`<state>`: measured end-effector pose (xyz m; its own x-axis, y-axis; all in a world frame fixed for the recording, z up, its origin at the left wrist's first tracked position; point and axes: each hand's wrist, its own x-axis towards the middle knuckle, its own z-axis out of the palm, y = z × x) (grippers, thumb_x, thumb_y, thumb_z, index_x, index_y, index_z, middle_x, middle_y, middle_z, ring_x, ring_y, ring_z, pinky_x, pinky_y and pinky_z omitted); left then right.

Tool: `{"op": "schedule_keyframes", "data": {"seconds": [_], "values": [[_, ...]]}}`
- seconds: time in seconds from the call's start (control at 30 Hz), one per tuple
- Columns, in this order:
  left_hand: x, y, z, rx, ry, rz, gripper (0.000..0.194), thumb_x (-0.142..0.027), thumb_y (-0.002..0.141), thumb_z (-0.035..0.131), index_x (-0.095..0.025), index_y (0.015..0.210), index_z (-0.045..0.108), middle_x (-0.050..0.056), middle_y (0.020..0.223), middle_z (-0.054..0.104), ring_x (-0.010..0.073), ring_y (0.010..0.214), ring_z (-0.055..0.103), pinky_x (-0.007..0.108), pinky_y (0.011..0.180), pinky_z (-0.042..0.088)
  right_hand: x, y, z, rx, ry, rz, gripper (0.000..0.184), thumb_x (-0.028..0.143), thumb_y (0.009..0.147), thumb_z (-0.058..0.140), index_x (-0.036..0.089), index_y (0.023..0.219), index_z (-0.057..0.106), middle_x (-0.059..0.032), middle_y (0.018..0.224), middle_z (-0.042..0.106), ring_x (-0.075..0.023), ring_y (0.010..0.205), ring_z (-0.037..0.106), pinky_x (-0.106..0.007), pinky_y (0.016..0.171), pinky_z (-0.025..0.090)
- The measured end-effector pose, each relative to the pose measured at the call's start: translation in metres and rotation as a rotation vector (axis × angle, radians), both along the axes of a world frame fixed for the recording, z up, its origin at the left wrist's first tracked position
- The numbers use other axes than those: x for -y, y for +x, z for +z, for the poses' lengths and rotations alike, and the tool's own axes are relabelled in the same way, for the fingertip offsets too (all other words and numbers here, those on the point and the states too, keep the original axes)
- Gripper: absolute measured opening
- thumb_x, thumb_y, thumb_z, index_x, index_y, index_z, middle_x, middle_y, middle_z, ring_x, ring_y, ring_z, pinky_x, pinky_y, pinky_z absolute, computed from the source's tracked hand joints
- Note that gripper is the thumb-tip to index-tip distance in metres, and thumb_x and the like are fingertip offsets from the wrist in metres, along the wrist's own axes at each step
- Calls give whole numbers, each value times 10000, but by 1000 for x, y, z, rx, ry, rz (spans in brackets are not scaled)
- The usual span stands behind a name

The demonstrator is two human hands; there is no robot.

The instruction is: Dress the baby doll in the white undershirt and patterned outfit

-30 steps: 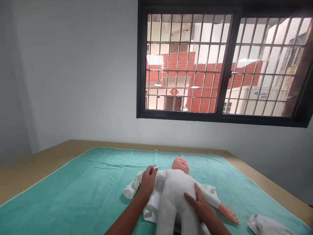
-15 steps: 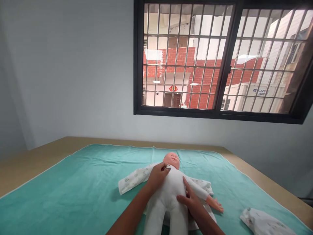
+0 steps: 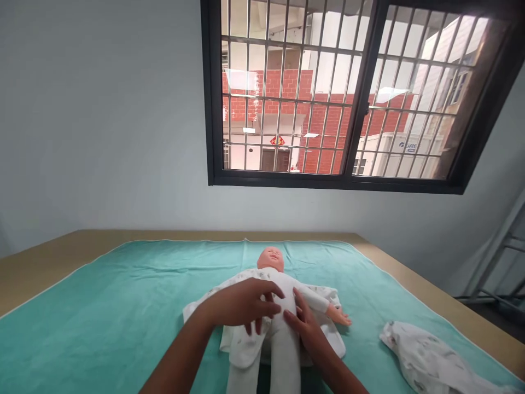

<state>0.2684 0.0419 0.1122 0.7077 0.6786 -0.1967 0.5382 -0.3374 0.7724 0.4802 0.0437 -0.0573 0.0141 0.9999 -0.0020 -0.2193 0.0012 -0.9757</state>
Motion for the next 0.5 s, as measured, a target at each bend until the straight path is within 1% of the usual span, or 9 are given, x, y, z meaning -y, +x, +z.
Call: {"op": "schedule_keyframes", "data": {"seconds": [0.07, 0.1, 0.17, 0.23, 0.3, 0.37, 0.43, 0.47, 0.5], "values": [[-6, -9, -4, -182, 126, 89, 411, -471, 785, 554, -242, 1121, 611, 21, 898, 697, 132, 529, 615, 218, 436, 444, 1, -1, 0, -24, 2, 8, 1025, 494, 660, 769, 192, 1477, 229, -138, 1345, 561, -309, 1213, 538, -435, 1011, 437], [-9, -12, -9, -302, 193, 116, 392, -484, 738, 596, -222, 1023, 658, 19, 800, 698, 148, 511, 604, 230, 427, 426, 1, -2, 1, -29, 10, 4, 1031, 493, 651, 775, 187, 1472, 230, -143, 1357, 548, -308, 1224, 529, -432, 1025, 426], [-12, -13, -23, -518, 298, 107, 374, -535, 645, 659, -187, 776, 702, 28, 617, 662, 185, 484, 582, 264, 431, 400, 2, -5, 4, -37, 25, -12, 1068, 502, 624, 788, 162, 1464, 221, -164, 1375, 522, -313, 1242, 511, -425, 1043, 410], [-9, -11, -38, -622, 410, 85, 415, -588, 593, 683, -176, 641, 694, 55, 578, 655, 232, 528, 603, 304, 483, 416, 2, -7, 4, -69, 26, -8, 1108, 518, 615, 784, 149, 1468, 181, -183, 1384, 503, -322, 1242, 507, -427, 1035, 417], [-3, -10, -53, -617, 508, 100, 401, -576, 642, 647, -180, 661, 704, 85, 663, 697, 275, 624, 641, 332, 549, 433, 1, -10, 1, -124, 26, 18, 1117, 516, 632, 770, 162, 1477, 132, -184, 1408, 473, -318, 1258, 493, -422, 1024, 429], [4, -13, -64, -561, 575, 143, 328, -490, 747, 555, -196, 721, 699, 89, 760, 722, 280, 695, 658, 338, 594, 432, -1, -12, -4, -155, 37, 42, 1124, 485, 637, 773, 184, 1485, 99, -177, 1426, 449, -316, 1269, 483, -421, 1019, 437], [10, -18, -68, -481, 593, 174, 303, -400, 819, 452, -204, 701, 651, 72, 788, 717, 259, 714, 652, 330, 612, 421, -3, -14, -11, -142, 52, 50, 1164, 439, 605, 800, 194, 1490, 84, -175, 1421, 450, -328, 1261, 488, -432, 1017, 438], [12, -20, -67, -427, 572, 182, 303, -377, 832, 426, -199, 665, 605, 59, 769, 703, 241, 703, 642, 318, 610, 414, -4, -15, -14, -134, 57, 48, 1184, 425, 588, 809, 196, 1492, 79, -175, 1414, 455, -336, 1250, 497, -439, 1010, 443], [13, -22, -65, -361, 511, 187, 306, -368, 838, 414, -192, 626, 546, 43, 724, 679, 219, 677, 628, 300, 596, 407, -4, -16, -16, -131, 62, 41, 1196, 418, 578, 811, 193, 1494, 75, -175, 1409, 458, -341, 1242, 503, -440, 1003, 448]]}}
